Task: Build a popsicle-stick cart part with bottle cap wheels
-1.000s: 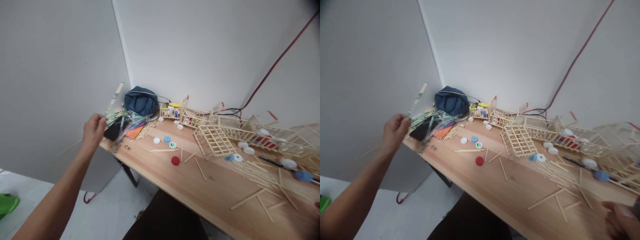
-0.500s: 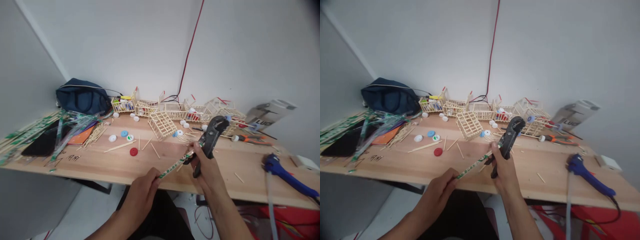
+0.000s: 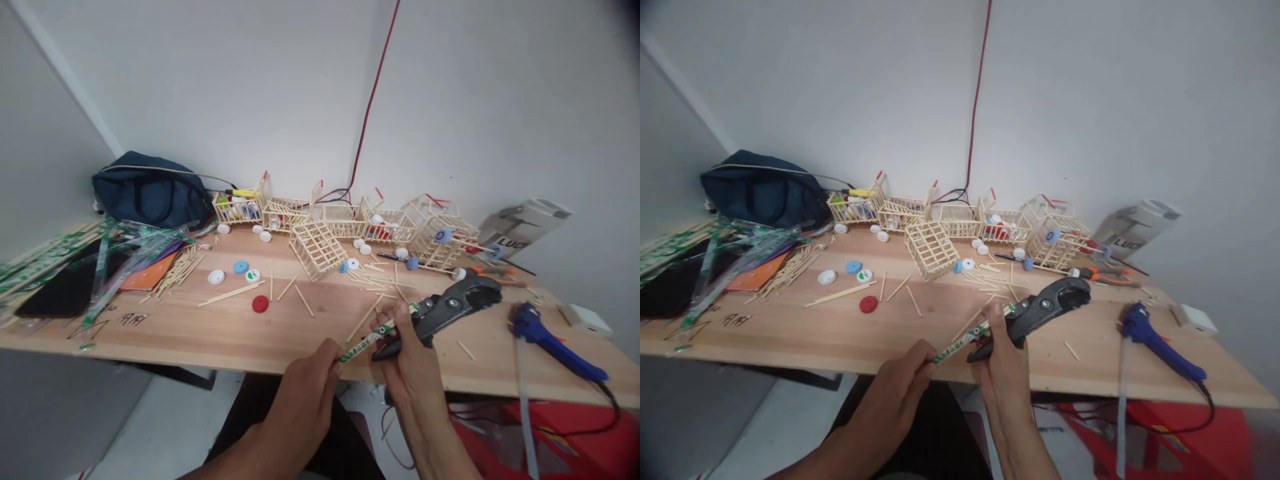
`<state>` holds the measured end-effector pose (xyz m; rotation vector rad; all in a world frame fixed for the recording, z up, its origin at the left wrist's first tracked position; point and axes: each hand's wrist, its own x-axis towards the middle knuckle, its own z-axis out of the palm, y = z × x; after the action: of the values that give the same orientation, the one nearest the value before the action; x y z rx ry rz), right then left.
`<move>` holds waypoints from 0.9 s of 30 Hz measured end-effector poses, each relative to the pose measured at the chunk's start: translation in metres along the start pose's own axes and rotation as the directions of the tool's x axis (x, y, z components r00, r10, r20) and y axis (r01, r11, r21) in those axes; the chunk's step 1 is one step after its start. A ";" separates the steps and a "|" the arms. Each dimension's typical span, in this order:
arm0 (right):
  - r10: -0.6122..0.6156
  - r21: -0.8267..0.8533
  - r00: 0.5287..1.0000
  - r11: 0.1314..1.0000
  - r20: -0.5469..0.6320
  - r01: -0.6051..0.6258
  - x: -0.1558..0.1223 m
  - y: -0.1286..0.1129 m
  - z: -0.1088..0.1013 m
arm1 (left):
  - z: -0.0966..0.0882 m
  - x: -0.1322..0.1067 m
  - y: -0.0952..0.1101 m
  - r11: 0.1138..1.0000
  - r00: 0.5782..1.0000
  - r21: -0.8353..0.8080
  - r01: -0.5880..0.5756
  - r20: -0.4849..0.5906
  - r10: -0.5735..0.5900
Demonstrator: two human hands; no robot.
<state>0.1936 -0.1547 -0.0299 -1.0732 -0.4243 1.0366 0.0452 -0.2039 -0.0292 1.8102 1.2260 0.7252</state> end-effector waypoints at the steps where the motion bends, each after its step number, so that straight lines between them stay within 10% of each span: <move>1: 0.041 0.022 0.999 0.999 -0.034 -0.041 -0.003 0.002 0.000 | 0.001 0.001 0.000 1.000 1.000 -0.010 -0.004 -0.008 0.004; 7: 0.219 -0.033 0.967 0.976 0.130 -0.216 -0.026 0.021 0.004 | 0.001 0.013 0.005 0.987 0.999 -0.160 -0.029 -0.030 0.025; 13: 0.016 0.086 0.976 0.996 0.215 -0.035 -0.005 0.004 -0.001 | -0.012 0.011 -0.004 0.998 0.999 -0.070 0.007 -0.049 -0.010; 27: -0.275 -0.066 0.959 0.960 -0.073 0.271 0.041 -0.034 -0.047 | -0.040 -0.008 -0.025 0.992 0.996 0.123 0.039 0.080 -0.049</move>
<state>0.2644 -0.1466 -0.0288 -1.0680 -0.5219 0.7372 -0.0018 -0.1937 -0.0306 1.8865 1.2749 0.5554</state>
